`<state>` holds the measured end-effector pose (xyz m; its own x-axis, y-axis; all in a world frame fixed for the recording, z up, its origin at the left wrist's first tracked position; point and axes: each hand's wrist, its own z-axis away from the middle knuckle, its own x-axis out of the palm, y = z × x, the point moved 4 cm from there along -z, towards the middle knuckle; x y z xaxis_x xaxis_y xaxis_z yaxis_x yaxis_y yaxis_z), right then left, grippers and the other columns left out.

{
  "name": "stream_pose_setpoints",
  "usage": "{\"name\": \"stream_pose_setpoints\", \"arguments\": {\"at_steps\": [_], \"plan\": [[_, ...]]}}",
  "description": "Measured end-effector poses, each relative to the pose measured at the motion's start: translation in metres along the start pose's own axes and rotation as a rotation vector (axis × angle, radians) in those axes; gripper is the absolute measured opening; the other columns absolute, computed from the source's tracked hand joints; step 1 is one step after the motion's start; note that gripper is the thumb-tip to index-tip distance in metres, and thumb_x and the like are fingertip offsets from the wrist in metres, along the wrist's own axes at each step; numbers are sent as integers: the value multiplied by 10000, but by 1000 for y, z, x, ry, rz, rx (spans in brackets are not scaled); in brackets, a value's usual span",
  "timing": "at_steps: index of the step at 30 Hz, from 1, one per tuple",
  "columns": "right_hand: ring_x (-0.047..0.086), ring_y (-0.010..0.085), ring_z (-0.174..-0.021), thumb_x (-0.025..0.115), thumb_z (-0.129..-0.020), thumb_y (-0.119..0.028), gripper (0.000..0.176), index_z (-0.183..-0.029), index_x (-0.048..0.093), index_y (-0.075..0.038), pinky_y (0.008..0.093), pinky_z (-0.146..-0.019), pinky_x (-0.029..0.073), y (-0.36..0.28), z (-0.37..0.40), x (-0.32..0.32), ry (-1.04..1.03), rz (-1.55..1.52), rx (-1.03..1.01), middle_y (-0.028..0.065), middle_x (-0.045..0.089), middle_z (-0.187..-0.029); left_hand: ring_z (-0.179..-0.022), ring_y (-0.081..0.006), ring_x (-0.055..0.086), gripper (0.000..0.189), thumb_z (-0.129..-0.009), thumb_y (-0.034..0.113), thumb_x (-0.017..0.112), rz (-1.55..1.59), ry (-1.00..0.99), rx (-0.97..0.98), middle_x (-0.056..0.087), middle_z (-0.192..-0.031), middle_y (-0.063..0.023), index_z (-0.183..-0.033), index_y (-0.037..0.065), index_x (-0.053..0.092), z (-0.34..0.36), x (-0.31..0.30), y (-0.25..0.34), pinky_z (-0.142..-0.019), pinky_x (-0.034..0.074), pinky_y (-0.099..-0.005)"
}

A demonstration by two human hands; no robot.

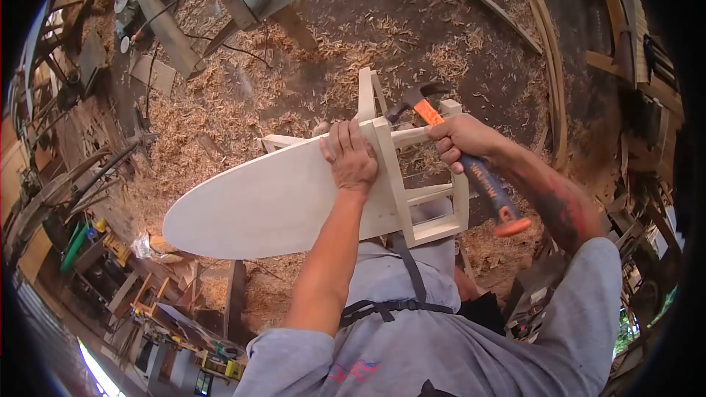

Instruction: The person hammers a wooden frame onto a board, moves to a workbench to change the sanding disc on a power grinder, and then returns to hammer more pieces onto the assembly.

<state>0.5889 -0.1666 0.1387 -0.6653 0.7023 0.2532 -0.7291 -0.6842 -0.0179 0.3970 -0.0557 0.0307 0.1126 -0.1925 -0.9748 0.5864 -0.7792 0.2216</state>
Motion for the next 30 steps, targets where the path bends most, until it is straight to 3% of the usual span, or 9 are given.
{"name": "stream_pose_setpoints", "arguments": {"at_steps": [2, 5, 9, 11, 18, 25, 27, 29, 30], "plan": [[377, 30, -437, 514, -993, -187, 137, -920, 464, -82, 239, -353, 394, -2, -7, -13, -146, -188, -3, -87, 369, -610, -1347, -273, 394, 433, -936, 228, 493, -2, 1, -2, 496, -1339, -91, -1333, 56, 490, 0, 1, 0, -1131, 165, -546], [381, 40, -418, 507, -992, -207, 206, -808, 462, -123, 249, -348, 385, 5, -5, -2, 65, -126, -149, -78, 375, -602, -1352, -282, 394, 454, -907, 226, 513, -21, -18, 15, 498, -1343, -101, -1329, 62, 494, 2, 3, -2, -1132, 158, -555], [376, 38, -421, 518, -978, -230, 142, -995, 498, -90, 265, -327, 389, 11, -5, 18, -500, -35, 56, -75, 361, -603, -1342, -287, 397, 543, -851, 258, 571, 21, -41, 30, 499, -1337, -111, -1364, 107, 479, 8, 14, -10, -1135, 144, -577], [388, 40, -437, 494, -1010, -257, 188, -887, 416, -138, 255, -346, 440, 7, 16, 45, -336, 196, -87, -74, 358, -621, -1340, -286, 396, 526, -860, 257, 570, 31, -10, 8, 495, -1342, -109, -1362, 121, 489, 8, 11, -10, -1132, 152, -572], [422, 61, -450, 520, -994, -193, 132, -969, 435, -96, 257, -347, 433, 6, 16, 42, -141, -18, -353, -39, 403, -645, -1331, -283, 406, 500, -879, 223, 551, 109, 24, 46, 508, -1344, -93, -1373, 173, 501, 3, 5, -7, -1129, 170, -569], [496, 81, -479, 551, -962, -198, 161, -998, 511, -47, 263, -348, 432, 78, 52, 35, 59, -80, -538, -14, 474, -660, -1288, -242, 465, 510, -802, 193, 605, 47, -8, 137, 571, -1295, -91, -1310, 162, 580, -11, 9, -13, -1108, 206, -556], [547, 145, -499, 563, -944, -224, 234, -1030, 521, -11, 334, -394, 471, 113, 70, 34, 249, -15, -537, 52, 546, -688, -1136, -271, 558, 395, -820, 260, 611, 358, -86, 217, 633, -1147, -105, -1185, 114, 648, -35, -8, -5, -1053, 319, -523], [645, 376, -691, 582, -916, -278, 329, -1044, 532, 21, 477, -673, 505, 164, 39, 25, 523, 162, -595, 223, 643, -840, -1008, -375, 580, 305, -816, 242, 557, 703, -383, 249, 667, -1027, -170, -1005, 32, 670, -59, 18, -14, -935, 417, -505], [637, 419, -735, 579, -913, -274, 325, -1050, 538, 18, 498, -710, 490, 189, 42, 28, 655, 173, -596, 253, 642, -853, -980, -384, 587, 309, -806, 212, 524, 763, -305, 382, 665, -984, -187, -987, 9, 672, -62, 21, -21, -901, 440, -503]]}}
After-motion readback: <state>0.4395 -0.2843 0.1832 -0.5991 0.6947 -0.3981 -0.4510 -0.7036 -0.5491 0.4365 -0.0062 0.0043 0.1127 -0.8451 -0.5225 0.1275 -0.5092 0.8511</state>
